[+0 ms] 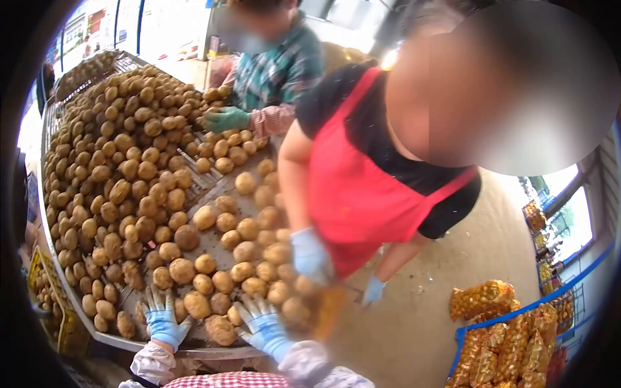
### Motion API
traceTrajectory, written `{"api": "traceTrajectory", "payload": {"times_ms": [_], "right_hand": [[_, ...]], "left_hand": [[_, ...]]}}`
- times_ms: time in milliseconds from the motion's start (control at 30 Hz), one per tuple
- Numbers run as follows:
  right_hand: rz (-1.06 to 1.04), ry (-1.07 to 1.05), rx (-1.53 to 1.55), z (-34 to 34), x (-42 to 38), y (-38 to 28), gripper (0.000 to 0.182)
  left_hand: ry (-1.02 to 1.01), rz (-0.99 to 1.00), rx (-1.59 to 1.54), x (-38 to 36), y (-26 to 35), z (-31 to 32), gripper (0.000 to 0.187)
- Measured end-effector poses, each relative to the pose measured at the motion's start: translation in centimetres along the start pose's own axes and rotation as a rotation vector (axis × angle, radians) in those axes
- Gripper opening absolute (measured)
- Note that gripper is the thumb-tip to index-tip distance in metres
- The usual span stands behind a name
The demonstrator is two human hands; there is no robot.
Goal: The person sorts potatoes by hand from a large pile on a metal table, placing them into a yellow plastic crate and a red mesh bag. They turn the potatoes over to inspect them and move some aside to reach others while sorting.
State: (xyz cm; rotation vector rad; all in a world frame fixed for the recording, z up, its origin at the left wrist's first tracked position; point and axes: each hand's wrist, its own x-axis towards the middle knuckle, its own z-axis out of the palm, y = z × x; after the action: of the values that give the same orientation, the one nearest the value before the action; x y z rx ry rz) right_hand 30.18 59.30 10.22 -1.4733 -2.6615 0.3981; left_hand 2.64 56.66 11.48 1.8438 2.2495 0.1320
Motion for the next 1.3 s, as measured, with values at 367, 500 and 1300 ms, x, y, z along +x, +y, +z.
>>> {"api": "traceTrajectory", "payload": {"times_ms": [367, 500, 1300], "right_hand": [[0.237, 0.457, 0.527, 0.6, -6.7, 6.6, 0.031], [0.238, 0.601, 0.532, 2.4, -8.4, 6.7, 0.022], [0.441, -0.526, 0.072, -6.5, 9.0, 1.1, 0.071]], "left_hand": [[-0.075, 0.364, -0.044, -2.3, 1.4, 1.5, 0.110], [-0.018, 0.381, -0.011, 1.1, 3.4, 0.5, 0.116], [0.375, 0.111, -0.291, -3.5, -1.2, 0.0, 0.049]]}}
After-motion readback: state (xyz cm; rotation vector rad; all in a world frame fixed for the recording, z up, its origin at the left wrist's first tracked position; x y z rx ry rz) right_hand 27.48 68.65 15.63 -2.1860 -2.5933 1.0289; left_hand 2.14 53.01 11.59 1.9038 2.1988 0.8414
